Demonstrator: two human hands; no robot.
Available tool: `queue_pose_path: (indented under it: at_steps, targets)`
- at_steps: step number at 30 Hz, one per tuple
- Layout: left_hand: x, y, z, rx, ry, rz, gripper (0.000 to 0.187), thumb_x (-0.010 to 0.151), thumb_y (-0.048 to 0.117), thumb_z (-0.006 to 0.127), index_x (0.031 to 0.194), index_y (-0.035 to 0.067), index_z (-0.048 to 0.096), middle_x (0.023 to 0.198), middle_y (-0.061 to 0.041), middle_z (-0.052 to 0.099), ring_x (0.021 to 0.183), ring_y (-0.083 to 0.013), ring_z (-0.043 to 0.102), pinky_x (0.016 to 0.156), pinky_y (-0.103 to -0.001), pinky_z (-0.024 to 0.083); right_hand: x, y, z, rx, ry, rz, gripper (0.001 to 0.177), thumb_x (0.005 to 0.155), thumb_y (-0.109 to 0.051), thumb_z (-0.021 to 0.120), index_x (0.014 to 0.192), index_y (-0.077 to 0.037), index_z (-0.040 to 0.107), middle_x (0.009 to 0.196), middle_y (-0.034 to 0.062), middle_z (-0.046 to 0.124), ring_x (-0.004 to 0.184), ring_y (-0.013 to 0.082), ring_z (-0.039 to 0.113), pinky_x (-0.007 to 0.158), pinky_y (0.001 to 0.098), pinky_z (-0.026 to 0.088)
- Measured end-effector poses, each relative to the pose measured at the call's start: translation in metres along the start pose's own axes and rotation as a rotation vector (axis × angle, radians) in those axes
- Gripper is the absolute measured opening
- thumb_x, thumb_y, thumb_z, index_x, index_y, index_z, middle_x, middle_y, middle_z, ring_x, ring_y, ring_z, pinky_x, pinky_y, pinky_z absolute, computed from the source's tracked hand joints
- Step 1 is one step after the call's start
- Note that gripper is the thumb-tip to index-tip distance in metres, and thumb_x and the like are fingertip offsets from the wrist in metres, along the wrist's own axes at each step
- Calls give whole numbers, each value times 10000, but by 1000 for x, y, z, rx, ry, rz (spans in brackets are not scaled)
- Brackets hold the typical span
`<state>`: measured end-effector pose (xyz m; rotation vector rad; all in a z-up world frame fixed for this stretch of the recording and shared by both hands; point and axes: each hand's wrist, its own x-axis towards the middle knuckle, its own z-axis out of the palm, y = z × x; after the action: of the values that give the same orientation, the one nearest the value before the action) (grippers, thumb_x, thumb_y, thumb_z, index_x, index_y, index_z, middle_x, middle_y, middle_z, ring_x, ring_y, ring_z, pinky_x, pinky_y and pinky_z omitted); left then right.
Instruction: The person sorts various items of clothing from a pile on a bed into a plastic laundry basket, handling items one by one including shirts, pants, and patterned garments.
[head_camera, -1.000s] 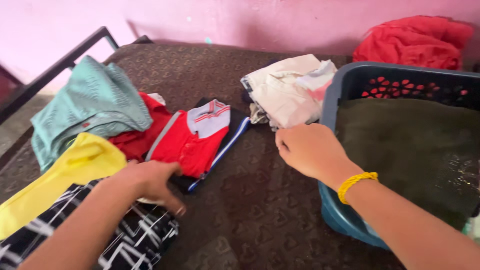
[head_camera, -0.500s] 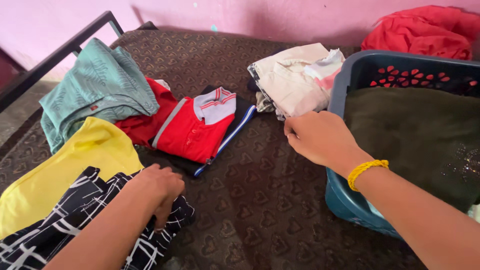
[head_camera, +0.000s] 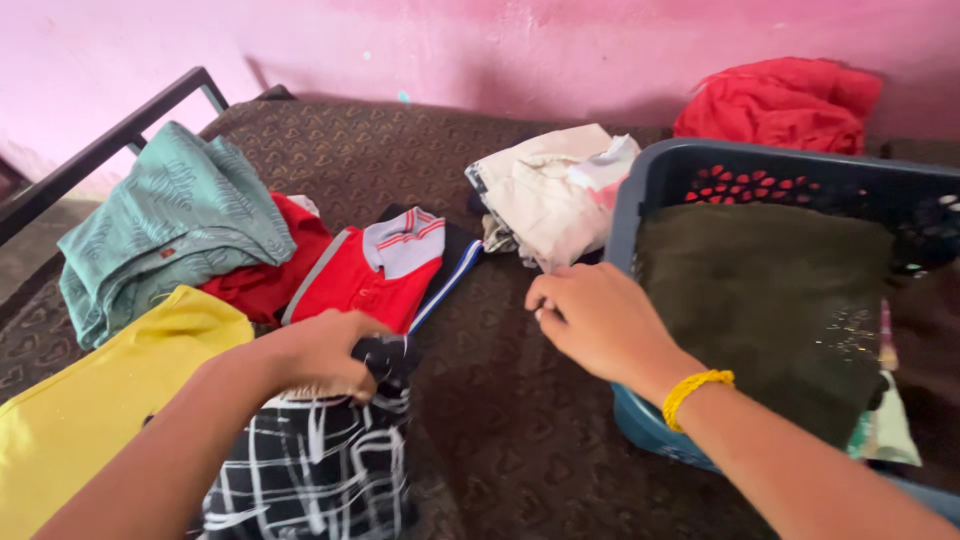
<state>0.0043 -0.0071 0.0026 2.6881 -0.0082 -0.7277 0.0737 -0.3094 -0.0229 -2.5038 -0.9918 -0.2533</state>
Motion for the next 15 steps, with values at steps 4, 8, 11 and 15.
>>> queue_pose_path:
  at_steps: [4,8,11,15]
  targets:
    - [12,25,-8,-428,165,152,537,582,69,722,1116,101,771,771,-111,754,696,-179,683,676,-339,555,-13,0,-3,143,79,-47,176,865,-271,694,966,-143,760,887,25,762,902,261,658,826,417,491]
    - [27,68,-26,-609,319,419,335,637,11,764,970,-17,766,777,-67,720,691,-117,646,658,-292,532,-12,10,-11,556,-59,370,307,955,-361,596,1137,-152,729,852,95,710,859,236,659,799,381,519]
    - [30,109,-39,-874,427,486,348,630,-3,714,976,16,739,808,-50,758,706,-124,701,675,-280,585,-17,27,-33,1219,46,342,529,982,-481,517,1217,-40,691,1070,68,734,1034,164,652,944,322,516]
    - [27,144,-47,-911,494,527,313,632,-27,695,945,-19,716,787,-83,749,684,-156,700,663,-297,578,-50,53,-73,1552,45,604,846,874,-716,446,1411,-66,517,1236,140,677,1139,239,639,995,432,508]
